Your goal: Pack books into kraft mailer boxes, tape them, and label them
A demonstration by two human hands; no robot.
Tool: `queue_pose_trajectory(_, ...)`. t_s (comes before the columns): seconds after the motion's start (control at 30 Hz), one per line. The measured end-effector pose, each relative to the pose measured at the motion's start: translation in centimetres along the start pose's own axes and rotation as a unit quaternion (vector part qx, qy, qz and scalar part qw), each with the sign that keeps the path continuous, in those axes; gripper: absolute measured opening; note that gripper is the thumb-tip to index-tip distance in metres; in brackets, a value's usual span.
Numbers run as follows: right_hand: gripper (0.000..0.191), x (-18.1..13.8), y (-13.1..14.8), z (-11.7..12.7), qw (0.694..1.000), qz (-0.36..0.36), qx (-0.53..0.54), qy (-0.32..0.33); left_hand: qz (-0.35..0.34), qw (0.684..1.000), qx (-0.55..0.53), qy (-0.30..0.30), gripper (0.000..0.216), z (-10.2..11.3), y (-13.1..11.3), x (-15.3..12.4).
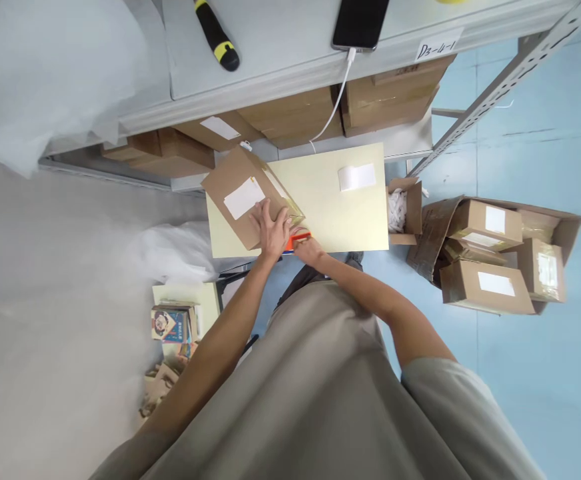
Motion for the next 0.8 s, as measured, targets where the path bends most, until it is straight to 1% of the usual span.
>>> queue_pose_trajectory(0.1, 0.047, -6.2, -4.8, -2.2, 0.997, -0.069, -0.01, 0.023, -0.027, 1.0, -0.008, 0.002, 0.043, -0.4, 0.0, -0.8)
queue_pose_trajectory(0.17, 0.052, -10.4, -8.4, -3.1, 0.99, -0.136, -0.022, 0.035, -0.037, 0.999, -0.014, 0.0, 0.044, -0.6, -0.2, -1.1)
queue_pose_trajectory(0.2, 0.053, -12.0, -9.7, -3.2, 0.986, -0.159, -0.03, 0.03, -0.04, 0.999, -0.02, -0.002, 0.046, -0.6, -0.3, -1.1)
queue_pose_trajectory(0.27, 0.053, -13.6, -11.3, -2.9, 0.983, -0.178, -0.042, 0.018, -0.047, 0.998, -0.039, -0.005, 0.052, -0.7, -0.4, -1.0)
queue_pose_trajectory(0.33, 0.055, -13.4, -11.9, -2.0, 0.98, -0.197, -0.039, 0.002, -0.056, 0.996, -0.062, -0.007, 0.059, -0.8, -0.4, -0.9)
queue_pose_trajectory(0.43, 0.06, -11.1, -12.0, -0.1, 0.971, -0.235, -0.015, -0.029, -0.065, 0.995, -0.076, -0.003, 0.066, -1.1, -0.2, -0.7)
queue_pose_trajectory(0.5, 0.06, -9.4, -11.8, 1.3, 0.967, -0.25, 0.0, -0.048, -0.064, 0.995, -0.07, -0.001, 0.068, -1.3, 0.0, -0.6)
queue_pose_trajectory(0.57, 0.059, -8.2, -11.7, 2.5, 0.966, -0.253, 0.01, -0.06, -0.058, 0.996, -0.061, -0.002, 0.062, -1.3, 0.1, -0.5)
queue_pose_trajectory(0.67, 0.06, -7.2, -11.5, 3.8, 0.965, -0.252, 0.018, -0.063, -0.041, 0.998, -0.054, -0.01, 0.047, -1.2, 0.1, -0.5)
queue_pose_trajectory(0.8, 0.06, -6.2, -10.9, 5.0, 0.964, -0.257, 0.024, -0.059, -0.03, 0.998, -0.049, -0.015, 0.043, -0.9, -0.1, -0.6)
Point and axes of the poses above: each hand's wrist, its own x-axis towards the middle knuckle, its own z-axis out of the back of the hand, y = z × x, the point moved 7 cm from there along x, towards the middle knuckle, and after that the axes turned 8 degrees about z, right-handed, at the moved point
